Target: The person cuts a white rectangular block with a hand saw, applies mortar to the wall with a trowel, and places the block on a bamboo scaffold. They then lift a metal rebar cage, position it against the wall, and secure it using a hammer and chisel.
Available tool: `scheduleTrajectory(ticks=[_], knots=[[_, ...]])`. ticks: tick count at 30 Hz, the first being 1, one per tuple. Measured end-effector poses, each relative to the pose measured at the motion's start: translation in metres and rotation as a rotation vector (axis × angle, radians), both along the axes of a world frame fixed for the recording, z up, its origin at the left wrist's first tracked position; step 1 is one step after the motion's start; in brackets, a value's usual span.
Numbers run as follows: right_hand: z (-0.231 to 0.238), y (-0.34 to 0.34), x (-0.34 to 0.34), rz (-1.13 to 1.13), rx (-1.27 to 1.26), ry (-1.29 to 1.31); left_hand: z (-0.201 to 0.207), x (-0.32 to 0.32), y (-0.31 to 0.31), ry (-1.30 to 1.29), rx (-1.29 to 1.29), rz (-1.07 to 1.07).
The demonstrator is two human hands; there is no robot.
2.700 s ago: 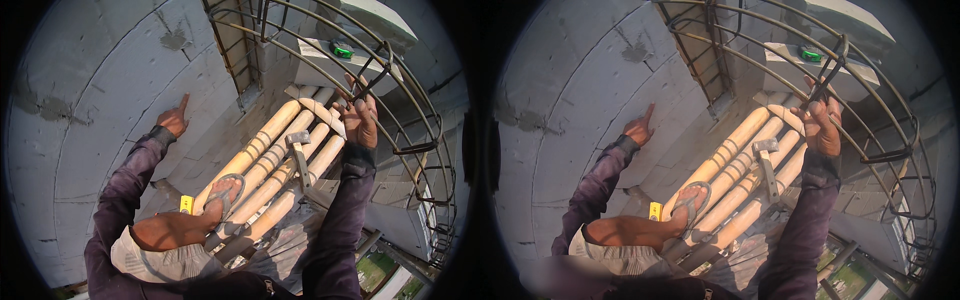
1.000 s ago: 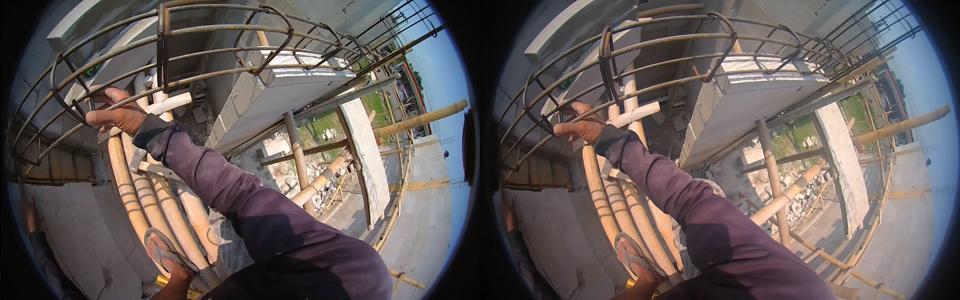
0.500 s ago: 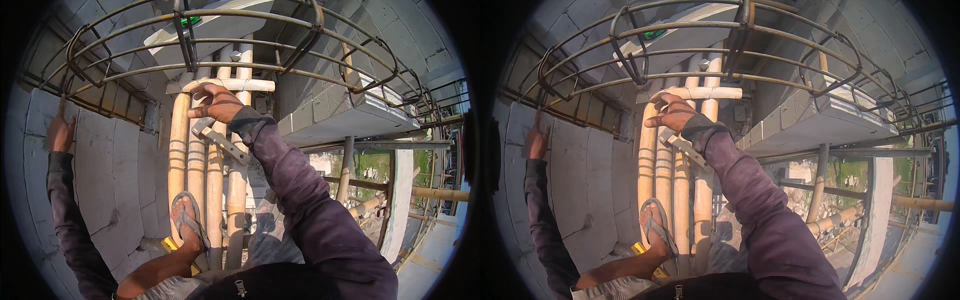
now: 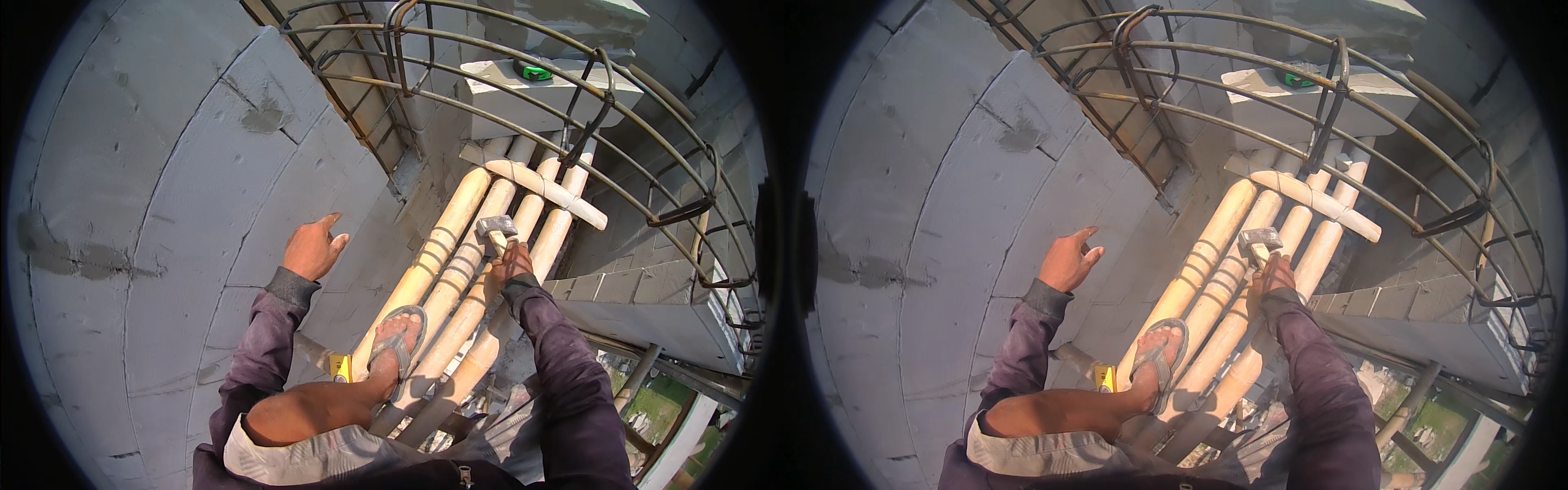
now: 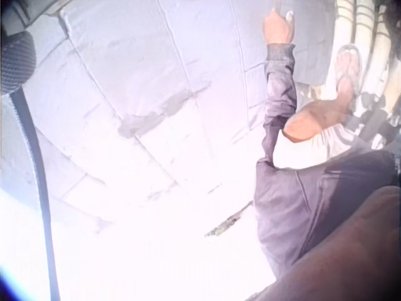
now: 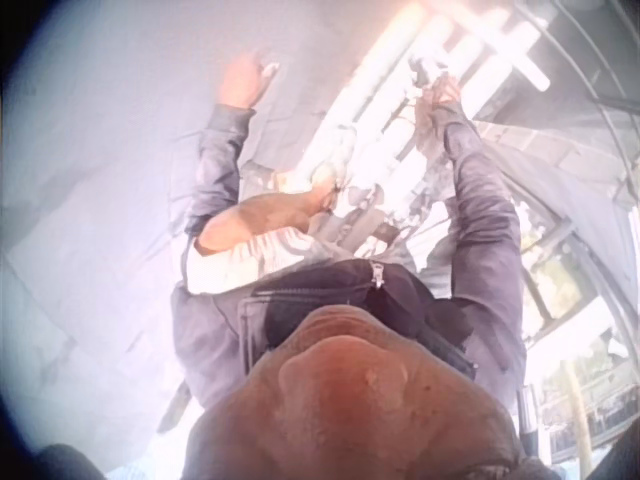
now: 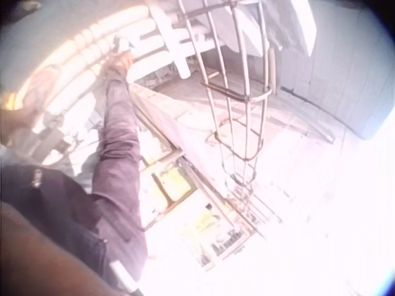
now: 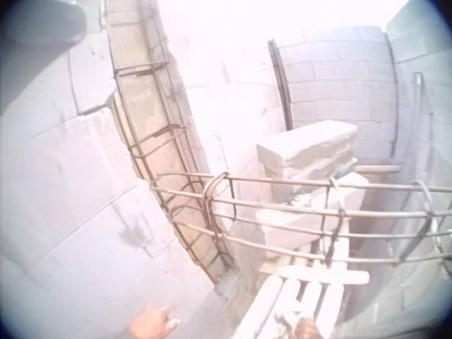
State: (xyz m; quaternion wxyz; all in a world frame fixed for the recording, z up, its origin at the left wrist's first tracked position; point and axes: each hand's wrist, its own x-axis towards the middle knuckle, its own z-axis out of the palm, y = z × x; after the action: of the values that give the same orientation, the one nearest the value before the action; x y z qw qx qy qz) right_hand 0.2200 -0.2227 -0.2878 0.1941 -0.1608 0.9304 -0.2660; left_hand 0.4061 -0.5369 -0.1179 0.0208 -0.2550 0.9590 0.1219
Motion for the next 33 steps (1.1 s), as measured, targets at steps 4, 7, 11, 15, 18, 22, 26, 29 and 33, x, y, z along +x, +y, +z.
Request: scheduleTrajectory(ticks=[4, 7, 11, 15, 18, 22, 26, 29, 33], knots=[[0.032, -0.053, 0.008, -0.003, -0.758, -0.351, 0.039, 0.013, -0.007, 0.325, -0.116, 0.07], [0.138, -0.129, 0.033, -0.15, -1.074, -0.783, 0.102, 0.05, -0.031, 0.508, -0.626, 0.015], [0.202, -0.196, 0.035, -0.162, -1.439, -0.982, 0.204, 0.115, -0.064, 0.46, -1.28, 0.055], [0.207, -0.25, 0.02, -0.207, -1.588, -1.023, 0.262, 0.177, -0.036, 0.477, -1.018, 0.245], [0.21, -0.272, 0.018, -0.227, -1.591, -1.047, 0.258, 0.189, 0.076, 0.505, -0.543, 0.125], [0.206, -0.293, 0.005, -0.23, -1.537, -0.954, 0.255, 0.239, 0.152, 0.263, -0.182, -0.109], [0.218, -0.31, 0.002, -0.254, -1.513, -0.99, 0.246, 0.246, 0.155, 0.047, -0.11, -0.256], [0.217, -0.315, 0.0, -0.243, -1.506, -0.964, 0.24, 0.251, 0.159, 0.214, -0.047, -0.313], [0.216, -0.309, -0.003, -0.226, -1.491, -0.928, 0.235, 0.259, 0.151, 0.24, -0.061, -0.301]])
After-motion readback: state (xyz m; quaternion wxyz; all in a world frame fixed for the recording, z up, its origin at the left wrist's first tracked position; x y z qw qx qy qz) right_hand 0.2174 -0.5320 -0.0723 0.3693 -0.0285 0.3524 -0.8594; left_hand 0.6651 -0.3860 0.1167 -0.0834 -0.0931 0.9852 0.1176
